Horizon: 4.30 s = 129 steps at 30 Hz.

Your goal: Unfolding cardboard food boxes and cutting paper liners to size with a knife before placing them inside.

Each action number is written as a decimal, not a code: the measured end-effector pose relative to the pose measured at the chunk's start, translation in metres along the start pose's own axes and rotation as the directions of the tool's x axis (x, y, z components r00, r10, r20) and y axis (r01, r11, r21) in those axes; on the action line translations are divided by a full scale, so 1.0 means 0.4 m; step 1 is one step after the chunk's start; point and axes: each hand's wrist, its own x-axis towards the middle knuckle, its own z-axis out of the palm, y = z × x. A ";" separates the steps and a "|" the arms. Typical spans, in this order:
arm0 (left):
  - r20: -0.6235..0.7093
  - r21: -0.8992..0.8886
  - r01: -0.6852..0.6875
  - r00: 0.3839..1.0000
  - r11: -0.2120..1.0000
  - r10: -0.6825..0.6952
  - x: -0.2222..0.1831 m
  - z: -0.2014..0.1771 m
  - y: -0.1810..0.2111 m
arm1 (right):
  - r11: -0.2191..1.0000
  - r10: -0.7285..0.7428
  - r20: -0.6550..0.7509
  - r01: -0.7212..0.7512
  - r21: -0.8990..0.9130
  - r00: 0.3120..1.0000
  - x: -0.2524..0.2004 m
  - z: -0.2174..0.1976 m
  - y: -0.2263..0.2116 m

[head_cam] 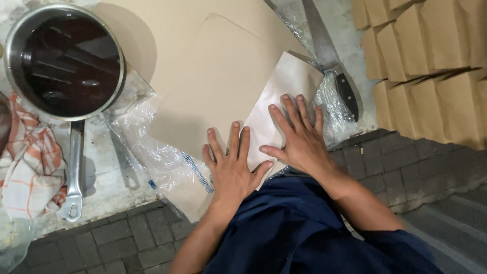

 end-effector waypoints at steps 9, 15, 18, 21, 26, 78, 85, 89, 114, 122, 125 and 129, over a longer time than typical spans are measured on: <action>-0.049 0.031 0.003 0.999 1.000 -0.002 -0.005 0.009 -0.002 | 1.000 -0.021 -0.012 0.021 0.016 1.000 0.011 -0.008 0.003; -0.023 0.046 0.015 1.000 0.999 -0.014 -0.010 0.011 -0.001 | 1.000 -0.027 0.017 0.027 0.011 1.000 0.015 -0.011 0.003; -0.017 0.044 0.017 1.000 0.999 -0.017 -0.008 0.011 -0.002 | 0.998 -0.054 -0.005 0.054 0.025 0.999 0.016 -0.007 0.006; -0.006 0.046 0.018 1.000 0.999 -0.018 -0.009 0.012 -0.002 | 0.996 -0.072 -0.018 0.073 0.043 0.997 0.015 -0.002 0.009; 0.000 0.051 0.014 1.000 0.999 -0.014 -0.008 0.009 -0.001 | 0.996 -0.073 -0.014 0.074 0.046 0.997 0.015 -0.002 0.010; 0.292 -0.509 0.510 0.860 0.693 -0.418 0.094 -0.159 -0.298 | 0.749 -0.041 -0.038 0.056 0.660 0.998 0.130 -0.078 0.241; -0.082 -0.349 0.222 0.961 0.910 -0.265 0.138 -0.046 -0.388 | 0.897 -0.029 -0.093 0.067 0.436 0.995 0.098 -0.059 0.234; -0.061 -0.450 0.265 0.944 0.853 -0.325 0.145 -0.050 -0.389 | 0.918 -0.010 -0.138 0.064 0.391 0.990 0.095 -0.043 0.227; -0.423 -0.300 0.051 0.888 0.953 -0.181 0.098 -0.012 -0.374 | 0.945 -0.126 -0.122 0.157 0.288 0.985 0.067 -0.099 0.134; -0.483 -0.255 -0.051 0.872 0.966 -0.082 0.099 0.010 -0.381 | 0.945 -0.301 -0.190 0.319 0.072 0.935 0.129 -0.138 -0.081; -0.446 -0.277 -0.057 0.892 0.959 -0.076 0.094 0.009 -0.384 | 0.935 -0.344 0.021 0.340 0.103 0.939 0.187 -0.132 -0.143; -0.462 -0.310 -0.059 0.882 0.949 -0.096 0.097 0.002 -0.380 | 0.989 -0.140 0.430 0.150 0.010 0.892 0.242 -0.123 -0.169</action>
